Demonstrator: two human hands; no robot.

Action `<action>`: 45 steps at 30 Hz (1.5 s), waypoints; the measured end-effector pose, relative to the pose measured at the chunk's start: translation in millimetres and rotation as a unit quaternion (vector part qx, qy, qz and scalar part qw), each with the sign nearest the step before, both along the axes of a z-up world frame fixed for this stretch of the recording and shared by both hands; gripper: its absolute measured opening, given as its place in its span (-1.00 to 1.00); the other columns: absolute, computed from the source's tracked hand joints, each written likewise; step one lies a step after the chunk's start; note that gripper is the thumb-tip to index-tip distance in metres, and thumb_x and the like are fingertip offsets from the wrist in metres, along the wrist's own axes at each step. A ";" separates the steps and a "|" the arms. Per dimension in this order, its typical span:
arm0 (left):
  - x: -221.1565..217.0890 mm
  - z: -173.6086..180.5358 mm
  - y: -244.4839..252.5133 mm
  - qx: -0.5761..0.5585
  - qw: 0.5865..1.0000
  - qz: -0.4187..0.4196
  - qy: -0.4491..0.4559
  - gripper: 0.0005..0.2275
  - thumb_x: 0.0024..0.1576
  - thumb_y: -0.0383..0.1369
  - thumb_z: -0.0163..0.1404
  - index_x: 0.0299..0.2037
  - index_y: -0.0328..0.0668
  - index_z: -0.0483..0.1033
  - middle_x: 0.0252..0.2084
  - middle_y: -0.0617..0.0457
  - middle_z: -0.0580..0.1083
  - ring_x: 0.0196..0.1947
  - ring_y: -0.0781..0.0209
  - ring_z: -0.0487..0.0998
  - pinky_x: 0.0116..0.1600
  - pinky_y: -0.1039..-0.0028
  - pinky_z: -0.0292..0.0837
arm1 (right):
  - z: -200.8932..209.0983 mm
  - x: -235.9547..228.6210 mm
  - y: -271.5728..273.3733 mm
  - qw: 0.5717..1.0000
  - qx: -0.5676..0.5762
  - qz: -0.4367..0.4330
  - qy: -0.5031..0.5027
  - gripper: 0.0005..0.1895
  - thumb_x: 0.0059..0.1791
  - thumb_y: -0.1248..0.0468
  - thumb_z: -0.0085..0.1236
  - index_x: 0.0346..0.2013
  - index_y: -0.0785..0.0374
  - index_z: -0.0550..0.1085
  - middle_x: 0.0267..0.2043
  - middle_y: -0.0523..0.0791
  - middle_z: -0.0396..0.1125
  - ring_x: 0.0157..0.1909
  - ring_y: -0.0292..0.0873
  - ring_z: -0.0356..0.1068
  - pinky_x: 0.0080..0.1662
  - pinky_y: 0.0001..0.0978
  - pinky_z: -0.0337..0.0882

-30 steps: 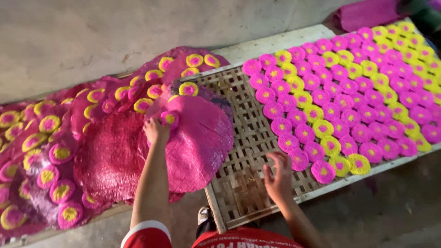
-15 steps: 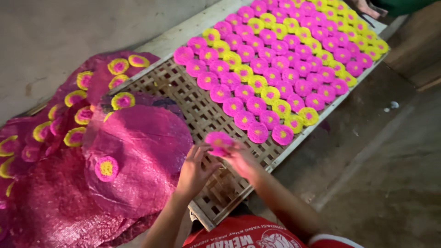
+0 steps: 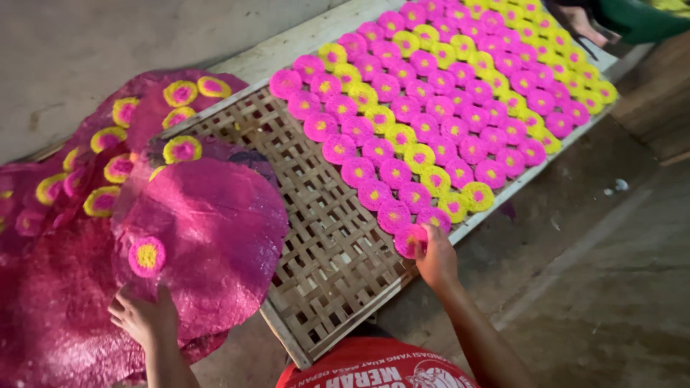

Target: The person places small pink and yellow circular crackers onto larger pink sheets and a woven tray.

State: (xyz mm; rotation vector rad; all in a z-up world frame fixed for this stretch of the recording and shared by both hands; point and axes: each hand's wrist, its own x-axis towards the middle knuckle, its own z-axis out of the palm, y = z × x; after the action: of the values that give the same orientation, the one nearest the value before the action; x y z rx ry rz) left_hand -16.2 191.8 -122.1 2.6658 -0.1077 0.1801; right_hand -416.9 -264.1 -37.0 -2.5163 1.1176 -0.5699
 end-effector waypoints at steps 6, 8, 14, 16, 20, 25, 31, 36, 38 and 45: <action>7.6 -21.2 14.1 0.032 0.997 0.042 -0.051 -0.44 0.09 -0.23 0.26 0.23 -0.40 0.39 0.10 -0.32 0.47 0.18 -0.37 0.36 0.22 -0.22 0.26 | 48.6 33.1 14.3 0.992 -0.119 0.047 -0.024 -0.41 -0.11 0.26 0.24 0.19 0.32 0.34 0.06 0.21 0.29 0.14 0.32 0.27 0.12 0.11 0.32; 13.3 -11.4 16.0 0.035 0.996 0.087 -0.013 -0.55 0.04 -0.22 0.27 0.07 -0.29 0.50 -0.04 -0.21 0.53 0.06 -0.25 0.48 0.15 -0.11 0.34 | 62.6 65.1 31.0 0.991 -0.064 0.095 -0.070 -0.46 -0.08 0.31 0.19 0.20 0.27 0.38 0.07 0.19 0.26 0.13 0.29 0.25 0.11 0.10 0.30; 30.1 -1.1 16.5 -0.135 0.982 0.091 0.097 -0.71 0.13 -0.26 0.14 0.02 -0.17 0.53 -0.16 -0.08 0.59 -0.18 0.01 0.62 -0.05 0.21 0.52 | 56.7 234.7 141.8 0.868 0.166 0.443 -0.151 -0.69 0.01 0.34 0.16 0.06 0.26 0.48 0.05 0.03 0.38 -0.13 -0.02 0.46 -0.13 -0.21 0.51; 44.4 -4.2 1.6 -0.231 0.965 0.077 0.092 -0.76 0.17 -0.31 0.10 -0.01 -0.22 0.53 -0.24 -0.03 0.55 -0.27 0.15 0.55 -0.15 0.33 0.50 | 46.2 293.5 183.1 0.821 0.203 0.500 -0.187 -0.68 -0.01 0.33 0.17 0.05 0.25 0.50 0.02 -0.01 0.41 -0.08 -0.08 0.52 -0.11 -0.32 0.57; 38.6 -1.9 0.2 -0.614 0.777 -0.035 0.131 -0.86 0.29 -0.43 -0.04 0.02 -0.20 0.43 -0.17 0.18 0.46 -0.19 0.40 0.45 -0.11 0.58 0.39 | 26.1 389.3 242.1 0.805 0.152 0.504 -0.272 -0.52 -0.09 0.17 0.41 0.02 0.34 0.48 -0.07 0.03 0.44 -0.06 0.02 0.48 -0.06 -0.20 0.50; 44.0 18.4 -27.4 -0.678 0.701 -0.027 0.218 -0.87 0.31 -0.42 -0.05 0.01 -0.17 0.46 -0.20 0.16 0.44 -0.26 0.34 0.39 -0.22 0.49 0.33 | -24.2 449.2 230.0 0.859 0.320 0.373 -0.142 -0.60 -0.11 0.14 0.35 -0.10 0.33 0.53 -0.23 -0.03 0.51 -0.19 -0.10 0.54 -0.08 -0.23 0.53; 63.0 40.2 42.8 -0.455 0.846 0.185 0.207 -0.73 0.26 -0.28 -0.03 0.14 -0.08 0.46 -0.15 0.03 0.51 -0.33 0.17 0.35 -0.27 0.31 0.23 | -56.5 493.1 54.7 0.726 0.627 0.166 -0.230 -0.71 -0.11 0.27 0.29 -0.12 0.29 0.58 -0.13 -0.07 0.53 -0.10 -0.12 0.52 -0.04 -0.26 0.53; 81.1 24.6 153.3 -0.391 0.897 0.187 0.087 -0.82 0.38 -0.32 -0.06 -0.16 -0.26 0.50 -0.34 -0.07 0.43 -0.54 0.20 0.22 -0.49 0.33 0.08 | -47.8 526.9 -82.3 0.878 0.453 0.001 -0.154 -0.71 -0.08 0.22 0.22 -0.07 0.14 0.50 -0.17 -0.12 0.50 -0.10 -0.17 0.52 -0.08 -0.33 0.54; 87.7 14.5 178.2 -0.331 0.916 0.220 0.058 -0.82 0.38 -0.27 0.00 -0.05 -0.25 0.49 -0.19 -0.12 0.47 -0.39 0.14 0.36 -0.30 0.25 0.26 | -55.0 533.9 -100.9 0.872 0.452 0.079 -0.172 -0.74 -0.08 0.26 0.24 -0.09 0.18 0.55 -0.19 -0.07 0.47 -0.17 -0.11 0.48 -0.16 -0.18 0.43; 113.1 -10.6 207.3 0.024 0.990 0.134 0.044 -0.68 0.25 -0.20 0.05 0.12 -0.19 0.46 0.21 -0.17 0.46 0.34 -0.25 0.25 0.33 -0.28 0.18 | -63.3 548.8 -95.9 0.987 -0.040 0.136 -0.074 -0.75 -0.08 0.37 0.15 -0.10 0.28 0.52 -0.19 0.12 0.45 -0.09 0.22 0.44 -0.05 0.05 0.41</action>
State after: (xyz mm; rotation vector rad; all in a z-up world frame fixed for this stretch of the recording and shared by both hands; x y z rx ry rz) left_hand 96.8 399.1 -132.7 2.7225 0.2790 0.1458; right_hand 131.9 -360.0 -100.3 -2.5851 0.6966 -0.7216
